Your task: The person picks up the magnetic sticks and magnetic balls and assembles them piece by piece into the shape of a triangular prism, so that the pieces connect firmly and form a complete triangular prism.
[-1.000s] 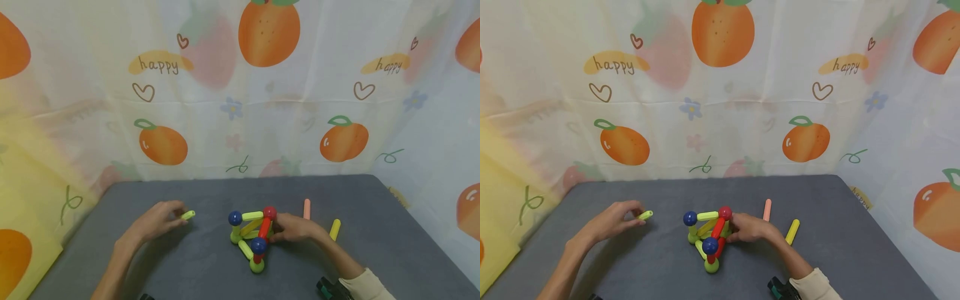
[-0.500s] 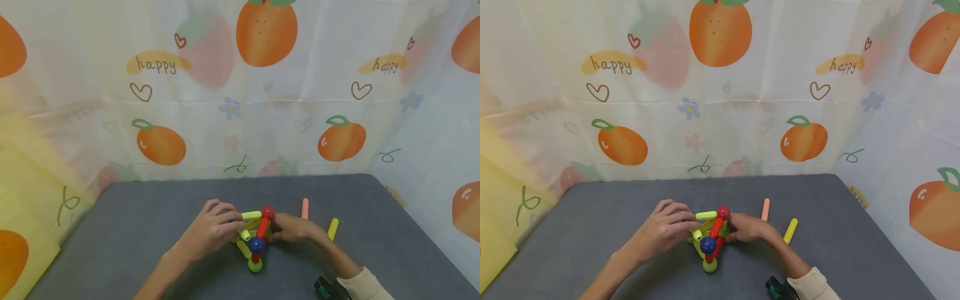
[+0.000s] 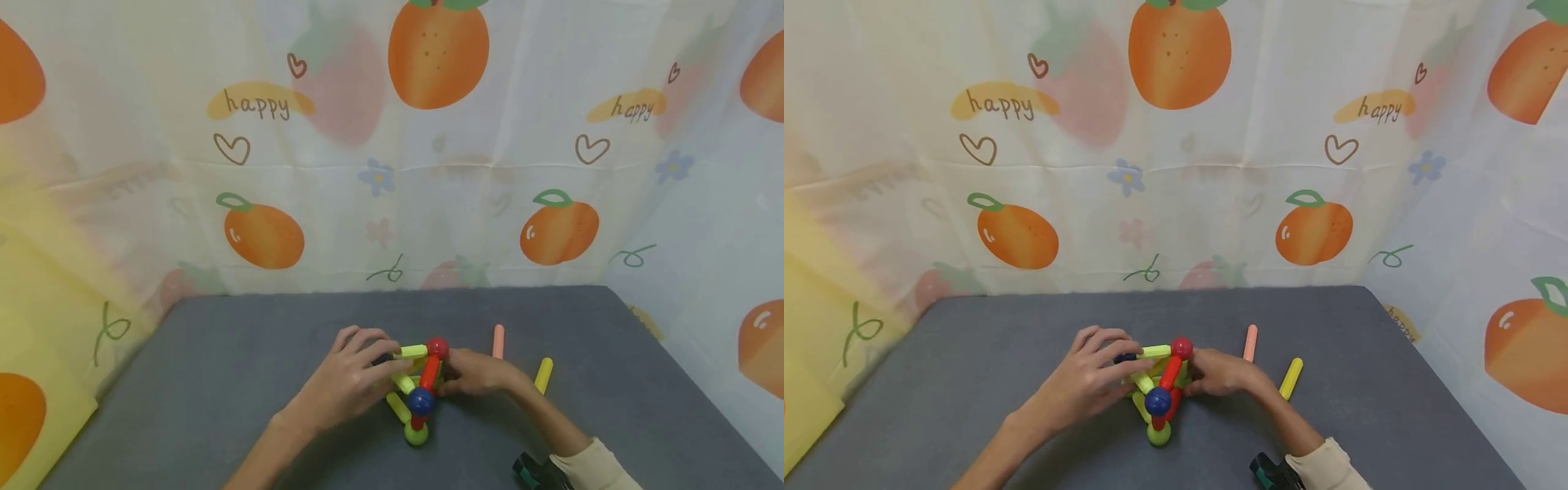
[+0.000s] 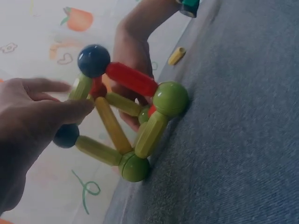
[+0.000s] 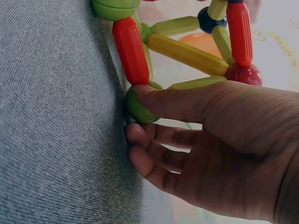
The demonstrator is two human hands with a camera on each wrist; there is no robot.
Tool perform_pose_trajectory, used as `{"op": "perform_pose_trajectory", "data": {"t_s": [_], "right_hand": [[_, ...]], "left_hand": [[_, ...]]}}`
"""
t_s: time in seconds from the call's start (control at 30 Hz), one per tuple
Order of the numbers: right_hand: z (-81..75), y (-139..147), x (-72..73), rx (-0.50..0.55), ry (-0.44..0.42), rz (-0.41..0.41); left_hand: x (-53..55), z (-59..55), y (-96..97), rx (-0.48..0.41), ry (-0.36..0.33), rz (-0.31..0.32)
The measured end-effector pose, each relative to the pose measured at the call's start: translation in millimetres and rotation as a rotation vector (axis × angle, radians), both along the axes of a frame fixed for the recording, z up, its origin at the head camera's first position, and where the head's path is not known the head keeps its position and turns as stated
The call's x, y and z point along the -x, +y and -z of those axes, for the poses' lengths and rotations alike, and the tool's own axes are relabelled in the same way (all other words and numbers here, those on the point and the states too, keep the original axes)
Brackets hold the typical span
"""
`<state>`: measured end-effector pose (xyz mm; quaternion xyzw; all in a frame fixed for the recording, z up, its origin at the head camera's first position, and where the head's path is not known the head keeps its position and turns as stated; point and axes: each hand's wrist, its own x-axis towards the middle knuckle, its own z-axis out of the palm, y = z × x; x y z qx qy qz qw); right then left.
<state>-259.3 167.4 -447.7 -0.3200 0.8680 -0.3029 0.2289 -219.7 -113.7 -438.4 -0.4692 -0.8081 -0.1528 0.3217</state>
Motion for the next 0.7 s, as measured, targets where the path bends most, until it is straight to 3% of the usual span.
{"op": "perform_pose_trajectory", "data": {"t_s": [0.07,0.2,0.27,0.3,0.37,0.47,0.53,0.6,0.7], "right_hand": [[2.4,-3,-0.3,0.02,0.034,0.025],[7.4,-10,-1.3,0.048,0.135,0.152],[7.7,-12,-2.2,0.051,0.203,0.237],[6.6,-11,-2.6,0.039,0.244,0.287],[2.5,-8,-3.6,-0.007,0.351,0.393],[-4.1,4,-3.6,-0.187,0.522,0.569],[-7.3,13,-3.5,-0.338,0.527,0.654],[-7.9,22,-3.0,-0.456,0.491,0.679],[-6.2,31,-1.0,-0.496,0.422,0.663]], "left_hand": [[1.7,3.2,-3.4,-0.044,-0.199,-0.046],[9.9,22.3,-10.6,-0.113,-0.762,-0.111],[14.4,35.8,-11.8,-0.114,-0.932,-0.128],[16.4,41.8,-11.6,-0.108,-0.974,-0.123],[18.1,51.7,-9.2,-0.119,-0.975,-0.122],[16.0,59.2,-1.8,-0.186,-0.912,-0.155],[12.9,62.0,4.4,-0.228,-0.88,-0.186],[9.9,64.0,10.0,-0.253,-0.853,-0.216],[7.1,68.6,14.8,-0.291,-0.837,-0.242]]}}
